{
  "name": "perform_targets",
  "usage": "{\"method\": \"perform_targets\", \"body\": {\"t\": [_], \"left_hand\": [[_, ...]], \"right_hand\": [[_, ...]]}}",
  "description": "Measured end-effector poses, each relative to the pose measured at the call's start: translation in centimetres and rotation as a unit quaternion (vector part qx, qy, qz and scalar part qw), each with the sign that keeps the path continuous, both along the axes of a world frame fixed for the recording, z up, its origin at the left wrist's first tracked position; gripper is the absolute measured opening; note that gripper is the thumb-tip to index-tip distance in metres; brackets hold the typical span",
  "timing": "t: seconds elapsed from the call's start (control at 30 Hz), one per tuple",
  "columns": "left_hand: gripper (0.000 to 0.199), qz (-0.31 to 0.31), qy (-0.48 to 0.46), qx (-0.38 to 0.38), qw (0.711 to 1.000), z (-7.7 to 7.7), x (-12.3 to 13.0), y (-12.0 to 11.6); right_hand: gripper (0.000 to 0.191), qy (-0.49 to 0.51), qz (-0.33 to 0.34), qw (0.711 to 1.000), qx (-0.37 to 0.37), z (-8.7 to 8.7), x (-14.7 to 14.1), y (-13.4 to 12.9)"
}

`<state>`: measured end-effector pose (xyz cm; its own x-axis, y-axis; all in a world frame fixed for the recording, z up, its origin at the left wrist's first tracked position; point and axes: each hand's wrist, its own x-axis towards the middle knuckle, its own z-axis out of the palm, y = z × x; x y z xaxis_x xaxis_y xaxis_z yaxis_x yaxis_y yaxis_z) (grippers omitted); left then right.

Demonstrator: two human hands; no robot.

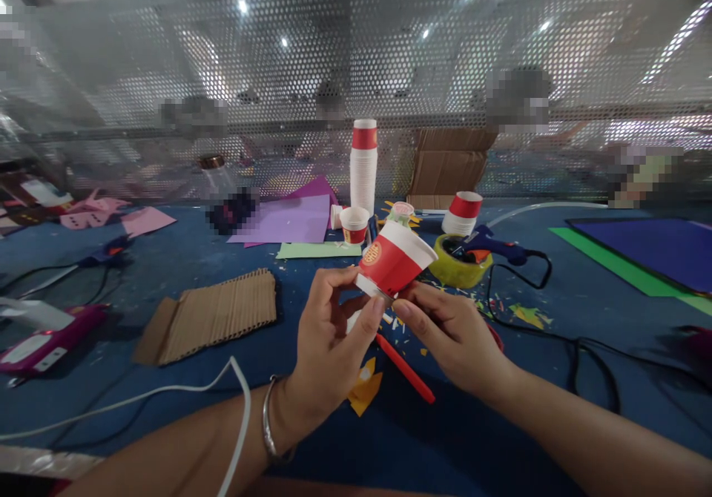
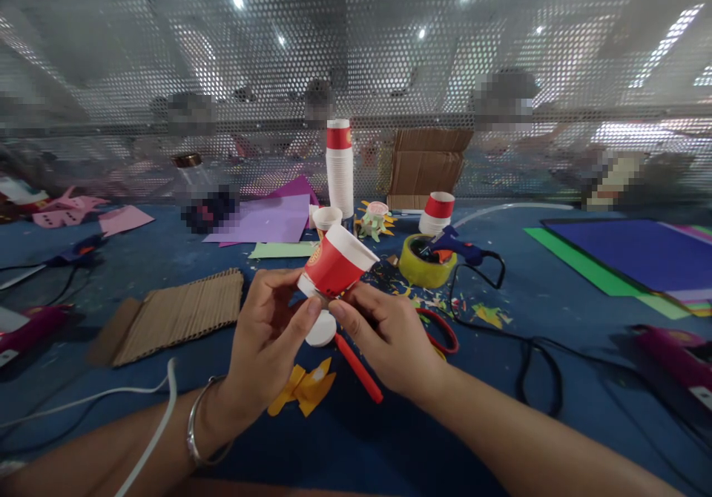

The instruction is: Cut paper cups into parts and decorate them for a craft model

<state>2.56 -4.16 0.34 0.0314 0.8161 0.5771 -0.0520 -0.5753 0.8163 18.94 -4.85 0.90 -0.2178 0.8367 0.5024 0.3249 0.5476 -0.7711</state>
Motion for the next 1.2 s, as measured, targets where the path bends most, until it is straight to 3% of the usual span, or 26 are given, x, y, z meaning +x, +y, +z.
{"method": "perform_targets", "body": {"t": [0.3, 0.67, 1.2], "left_hand": [[0.018, -0.008, 0.002, -0.008, 1.0, -0.24, 0.1, 0.35], [0.016, -0.055, -0.032, -0.07, 0.996, -0.31, -0.03, 0.59], [0.017, -0.029, -0.017, -0.05, 0.998, -0.75, 0.35, 0.62]], "right_hand": [[0.033, -0.012, -0.011, 0.999, -0.046, -0.25, 0.13, 0.19], [0.036, -0.023, -0.017, 0.999, -0.034, -0.13, 0.22, 0.12], [0.033, 0.016, -0.008, 0.997, -0.074, -0.43, 0.12, 0.07]]}}
